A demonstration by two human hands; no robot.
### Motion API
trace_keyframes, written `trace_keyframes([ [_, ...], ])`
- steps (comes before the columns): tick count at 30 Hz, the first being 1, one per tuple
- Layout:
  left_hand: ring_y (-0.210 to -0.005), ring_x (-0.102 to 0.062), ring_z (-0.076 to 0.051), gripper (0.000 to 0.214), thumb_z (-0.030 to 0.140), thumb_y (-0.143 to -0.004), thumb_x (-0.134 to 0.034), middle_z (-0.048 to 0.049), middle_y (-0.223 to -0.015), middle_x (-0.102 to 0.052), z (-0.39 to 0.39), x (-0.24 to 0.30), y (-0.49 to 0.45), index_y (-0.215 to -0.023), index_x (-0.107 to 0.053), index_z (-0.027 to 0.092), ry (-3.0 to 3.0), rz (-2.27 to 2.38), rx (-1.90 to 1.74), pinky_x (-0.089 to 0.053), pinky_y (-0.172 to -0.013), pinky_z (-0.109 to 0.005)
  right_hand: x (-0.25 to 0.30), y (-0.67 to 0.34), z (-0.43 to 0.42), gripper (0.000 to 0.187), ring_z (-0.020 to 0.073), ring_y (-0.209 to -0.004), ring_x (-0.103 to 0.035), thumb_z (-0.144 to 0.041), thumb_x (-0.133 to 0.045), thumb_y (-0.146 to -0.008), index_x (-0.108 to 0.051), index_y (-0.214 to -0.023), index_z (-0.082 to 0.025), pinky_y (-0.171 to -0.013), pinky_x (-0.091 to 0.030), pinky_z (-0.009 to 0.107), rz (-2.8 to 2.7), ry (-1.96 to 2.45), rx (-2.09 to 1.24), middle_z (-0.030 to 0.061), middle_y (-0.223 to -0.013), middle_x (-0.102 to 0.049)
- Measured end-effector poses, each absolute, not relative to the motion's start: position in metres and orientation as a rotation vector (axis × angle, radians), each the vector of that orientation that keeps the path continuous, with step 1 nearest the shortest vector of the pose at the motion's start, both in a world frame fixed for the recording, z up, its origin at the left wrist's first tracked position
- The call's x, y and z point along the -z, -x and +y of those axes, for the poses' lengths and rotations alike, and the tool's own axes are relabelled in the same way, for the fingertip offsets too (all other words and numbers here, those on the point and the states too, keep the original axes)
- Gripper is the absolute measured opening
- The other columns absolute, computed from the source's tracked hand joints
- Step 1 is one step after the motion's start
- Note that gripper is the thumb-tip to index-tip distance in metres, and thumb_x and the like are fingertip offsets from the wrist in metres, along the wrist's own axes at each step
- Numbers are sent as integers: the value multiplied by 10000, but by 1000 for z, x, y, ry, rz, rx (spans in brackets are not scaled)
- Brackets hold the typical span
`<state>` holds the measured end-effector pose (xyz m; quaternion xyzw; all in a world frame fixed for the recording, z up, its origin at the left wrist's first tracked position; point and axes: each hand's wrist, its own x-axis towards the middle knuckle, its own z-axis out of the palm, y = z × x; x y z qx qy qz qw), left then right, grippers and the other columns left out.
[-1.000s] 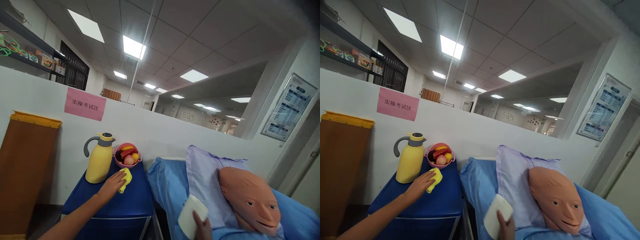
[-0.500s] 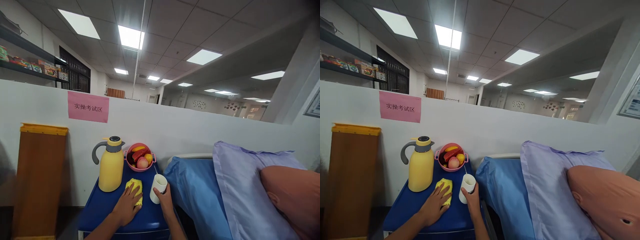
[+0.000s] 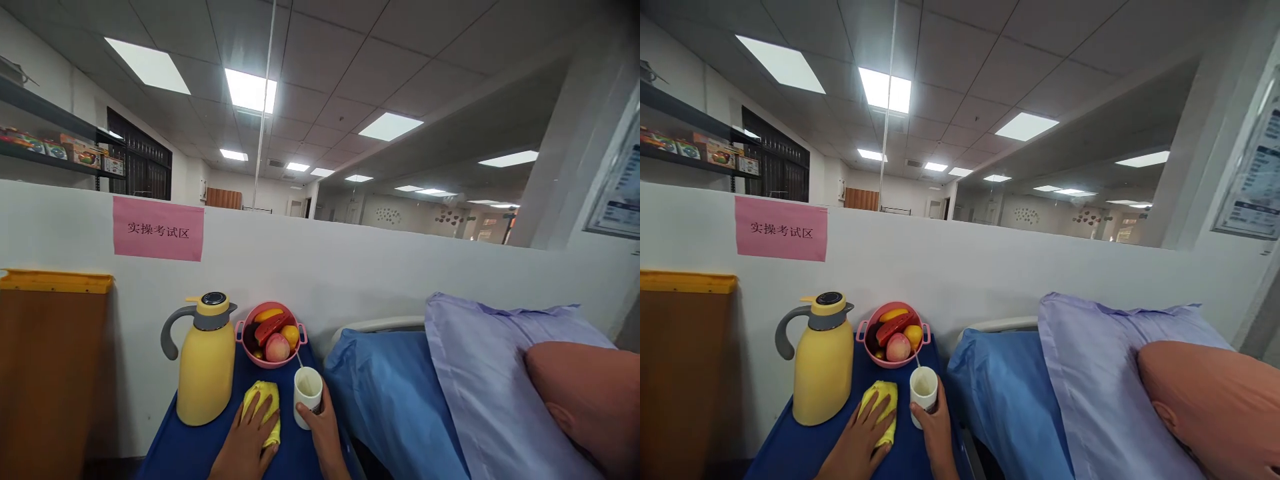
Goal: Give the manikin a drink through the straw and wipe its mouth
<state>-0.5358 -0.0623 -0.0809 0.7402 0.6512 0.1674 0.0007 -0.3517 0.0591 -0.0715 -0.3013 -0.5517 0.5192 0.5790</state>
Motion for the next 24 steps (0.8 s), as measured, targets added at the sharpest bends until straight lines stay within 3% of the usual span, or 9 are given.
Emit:
trace_keyframes([
  [4,-1480,-250,-345,679,598,-954,-359,-89,-1605,-248,-55,84,541,-1530,-340,238,-2253,2089,-480,-324,-1171,-576,76,354,64,725,363,-1191,-625,-371,-864,-580,-648,-1261,-248,-1033,-488,468,-1278,677,-1213,88,-1255,-703],
  [6,-1455,-317,-343,709,637,-930,-387,-124,-1581,-302,-50,90,546,-1482,-440,196,-2265,2120,-505,-365,-1161,-529,84,355,71,716,379,-1218,-603,-383,-876,-554,-672,-1227,-252,-1057,-464,482,-1252,691,-1204,85,-1257,-701],
  [9,-1403,-425,-313,639,613,-919,-452,-114,-1542,-401,-46,104,554,-1426,-523,230,-2331,2189,-631,-437,-1121,-434,99,357,84,718,381,-1251,-578,-428,-867,-568,-661,-1232,-252,-1073,-449,475,-1218,714,-1215,83,-1276,-688],
  [13,-1372,-472,-282,552,535,-922,-514,-65,-1533,-441,-49,115,559,-1418,-521,295,-2419,2208,-801,-457,-1096,-378,112,363,90,771,371,-1250,-579,-496,-837,-604,-595,-1301,-270,-1068,-453,456,-1178,733,-1213,68,-1293,-673],
  [20,-1435,-376,-285,589,520,-929,-510,-63,-1588,-338,-62,104,544,-1460,-455,271,-2291,2237,-756,-411,-1148,-439,94,357,75,808,340,-1270,-568,-499,-761,-709,-458,-1421,-267,-1062,-467,412,-1334,741,-1181,70,-1332,-639],
  [24,-1464,-316,-283,630,508,-922,-526,-75,-1607,-293,-69,85,534,-1488,-408,257,-2248,2198,-751,-363,-1178,-473,87,352,69,852,327,-1411,-410,-453,-746,-723,-370,-1475,-316,-1133,-396,412,-1389,739,-1160,31,-1445,-541],
])
